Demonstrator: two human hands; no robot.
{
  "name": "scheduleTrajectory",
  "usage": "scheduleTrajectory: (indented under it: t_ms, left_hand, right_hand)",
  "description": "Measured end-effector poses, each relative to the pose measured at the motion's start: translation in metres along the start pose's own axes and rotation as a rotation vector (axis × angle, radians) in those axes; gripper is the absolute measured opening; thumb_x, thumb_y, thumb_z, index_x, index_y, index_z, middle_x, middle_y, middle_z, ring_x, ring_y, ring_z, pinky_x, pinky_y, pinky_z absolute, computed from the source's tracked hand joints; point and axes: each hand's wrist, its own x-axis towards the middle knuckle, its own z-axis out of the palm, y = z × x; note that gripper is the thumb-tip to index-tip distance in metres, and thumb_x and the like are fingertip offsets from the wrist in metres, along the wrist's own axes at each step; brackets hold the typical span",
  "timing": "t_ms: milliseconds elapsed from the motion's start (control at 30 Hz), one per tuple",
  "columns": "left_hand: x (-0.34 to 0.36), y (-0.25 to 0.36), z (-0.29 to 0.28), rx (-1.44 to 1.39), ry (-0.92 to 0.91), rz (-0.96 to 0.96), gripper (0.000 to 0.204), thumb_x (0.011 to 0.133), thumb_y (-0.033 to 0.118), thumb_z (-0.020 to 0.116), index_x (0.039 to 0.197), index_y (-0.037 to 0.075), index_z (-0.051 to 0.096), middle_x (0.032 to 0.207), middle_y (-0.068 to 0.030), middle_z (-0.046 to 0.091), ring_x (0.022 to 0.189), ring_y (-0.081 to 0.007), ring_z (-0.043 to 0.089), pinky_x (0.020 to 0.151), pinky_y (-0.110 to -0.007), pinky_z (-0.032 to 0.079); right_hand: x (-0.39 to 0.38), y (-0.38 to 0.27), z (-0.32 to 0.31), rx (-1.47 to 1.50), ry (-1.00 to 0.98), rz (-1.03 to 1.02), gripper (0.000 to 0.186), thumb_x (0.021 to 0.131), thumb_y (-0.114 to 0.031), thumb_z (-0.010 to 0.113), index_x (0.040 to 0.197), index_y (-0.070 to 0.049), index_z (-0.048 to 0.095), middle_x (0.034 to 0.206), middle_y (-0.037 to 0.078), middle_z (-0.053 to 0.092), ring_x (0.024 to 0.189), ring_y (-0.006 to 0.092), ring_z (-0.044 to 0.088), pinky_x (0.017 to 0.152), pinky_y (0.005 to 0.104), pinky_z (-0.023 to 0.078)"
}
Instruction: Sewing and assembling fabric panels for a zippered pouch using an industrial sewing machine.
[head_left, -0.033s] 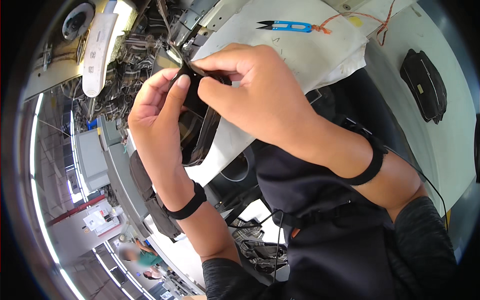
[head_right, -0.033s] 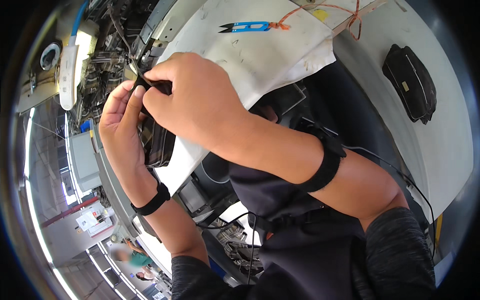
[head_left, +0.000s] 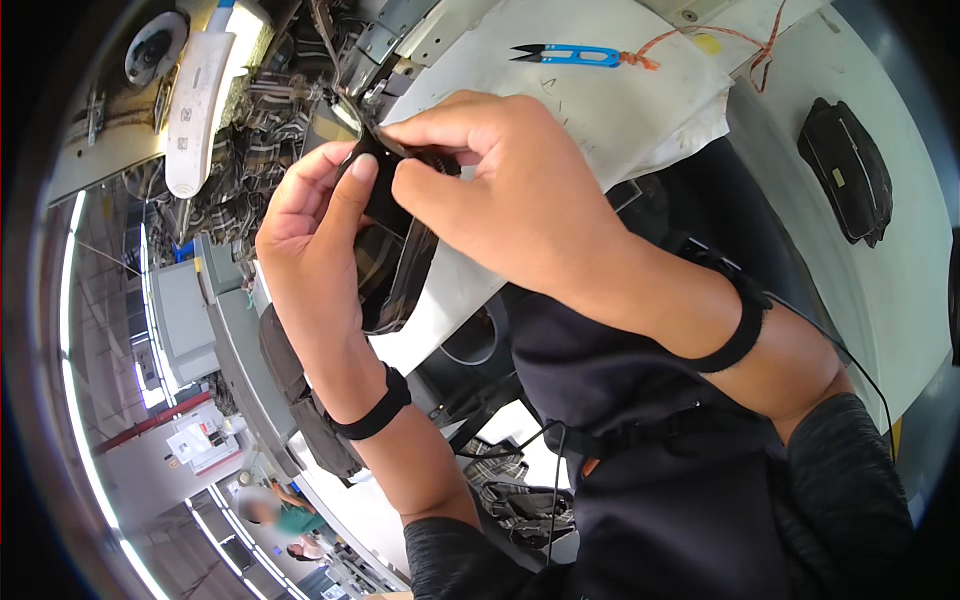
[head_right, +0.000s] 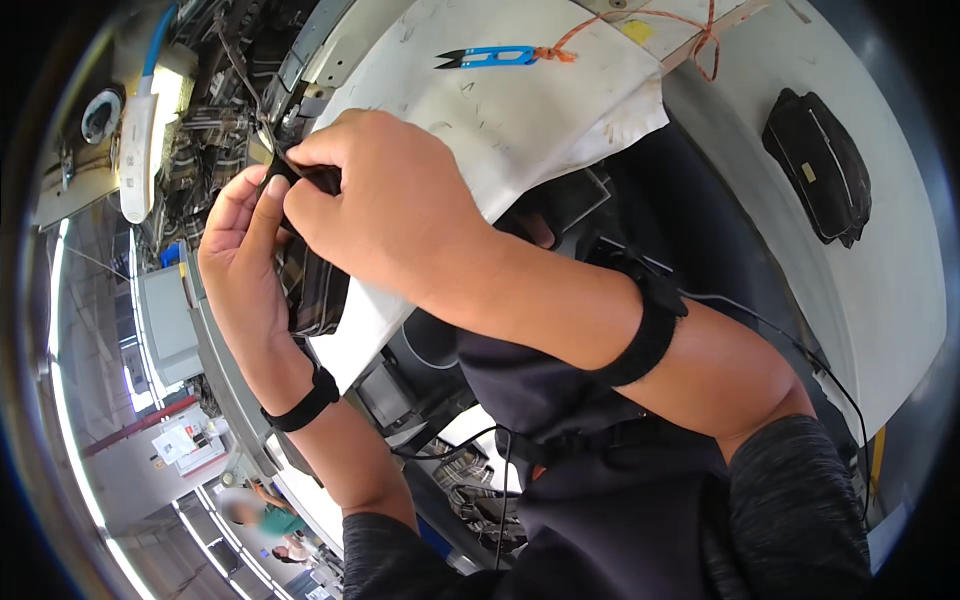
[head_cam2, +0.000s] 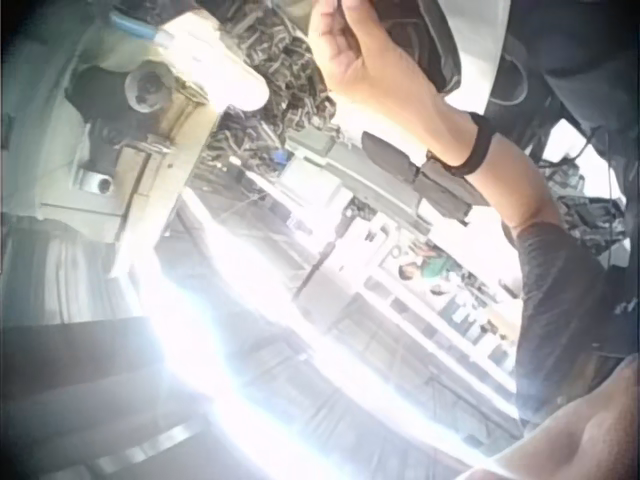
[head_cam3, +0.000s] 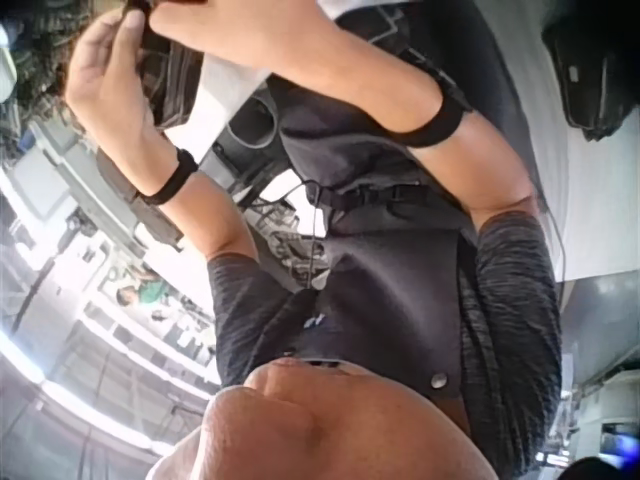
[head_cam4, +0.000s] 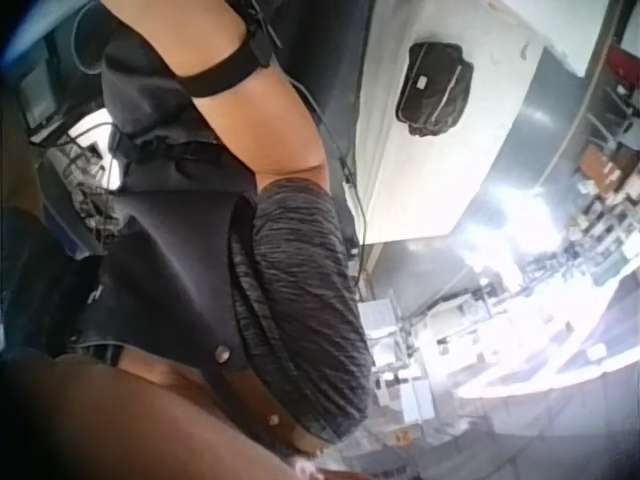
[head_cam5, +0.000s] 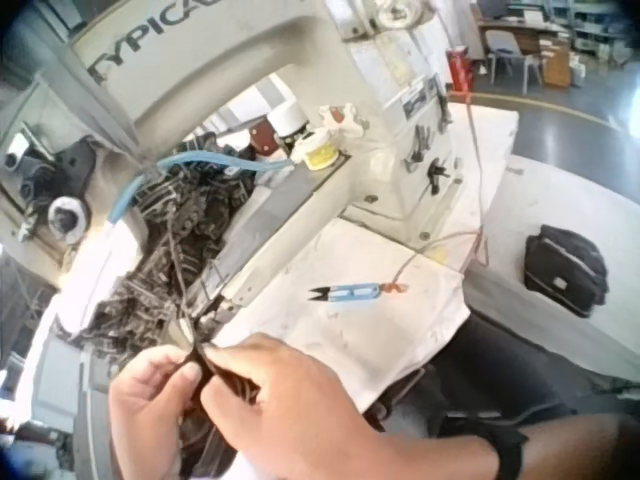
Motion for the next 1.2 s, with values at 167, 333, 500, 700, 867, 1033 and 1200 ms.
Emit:
scheduleTrajectory:
  t_ms: [167,333,500,700,867,1033,1200]
  left_hand:
    - [0.001,-0.001,0.001,-0.038,-0.04,0.001,0.019,0.096,0.005,0.078,0.115,0.001,0.075,0.104,-0.0024,0.076,0.09,-0.0064,0.068,0.076,-0.02,0.051]
    - [0.0,0.003,0.005,-0.045,-0.056,0.057,0.018,0.096,0.001,0.077,0.114,-0.001,0.075,0.103,-0.0043,0.076,0.091,-0.0079,0.068,0.082,-0.021,0.054]
    - [-0.002,0.009,0.006,0.035,-0.027,0.099,0.014,0.095,-0.001,0.077,0.109,-0.002,0.077,0.1,-0.0042,0.076,0.088,-0.0074,0.068,0.078,-0.022,0.055]
    - [-0.016,0.026,0.028,0.594,0.134,0.3,0.013,0.092,0.003,0.077,0.105,0.001,0.077,0.093,-0.0089,0.077,0.076,-0.0163,0.072,0.066,-0.028,0.057]
    - [-0.036,0.035,0.04,0.824,0.18,0.419,0.015,0.089,0.001,0.076,0.105,0.001,0.078,0.096,-0.0131,0.078,0.079,-0.0303,0.075,0.072,-0.035,0.059]
    - [-0.041,0.035,0.044,0.765,0.221,0.405,0.017,0.089,-0.001,0.076,0.106,0.001,0.08,0.101,-0.0145,0.078,0.088,-0.03,0.077,0.077,-0.036,0.061]
    - [-0.038,0.034,0.044,0.754,0.201,0.436,0.019,0.089,-0.001,0.075,0.107,0.002,0.079,0.101,-0.0135,0.078,0.086,-0.03,0.076,0.075,-0.036,0.06]
  right_hand:
    - [-0.001,-0.005,-0.002,-0.021,0.0,0.011,0.029,0.091,-0.006,0.071,0.116,0.008,0.074,0.102,0.015,0.076,0.085,0.0148,0.071,0.073,0.0291,0.055]
    - [-0.001,-0.011,-0.004,0.036,-0.039,0.089,0.03,0.092,-0.005,0.071,0.118,0.009,0.073,0.101,0.014,0.074,0.082,0.0116,0.068,0.07,0.0274,0.053]
    - [-0.001,-0.014,-0.003,0.064,-0.056,0.115,0.029,0.092,-0.003,0.07,0.119,0.009,0.073,0.101,0.013,0.073,0.083,0.0115,0.068,0.071,0.0276,0.054]
    - [-0.001,-0.013,-0.005,0.002,-0.078,0.049,0.028,0.094,-0.003,0.069,0.12,0.007,0.074,0.108,0.013,0.073,0.094,0.0144,0.071,0.081,0.0276,0.057]
    - [-0.004,-0.004,-0.003,0.127,-0.033,0.072,0.026,0.092,-0.006,0.071,0.116,0.004,0.075,0.108,0.016,0.073,0.092,0.0221,0.071,0.079,0.0318,0.056]
    - [-0.007,-0.005,-0.003,0.242,-0.022,0.151,0.025,0.09,-0.006,0.072,0.112,0.005,0.075,0.107,0.016,0.074,0.094,0.023,0.073,0.082,0.032,0.058]
    - [-0.004,-0.005,-0.002,0.357,-0.019,0.188,0.023,0.092,0.003,0.069,0.113,0.008,0.073,0.109,0.014,0.072,0.096,0.0167,0.072,0.085,0.0284,0.059]
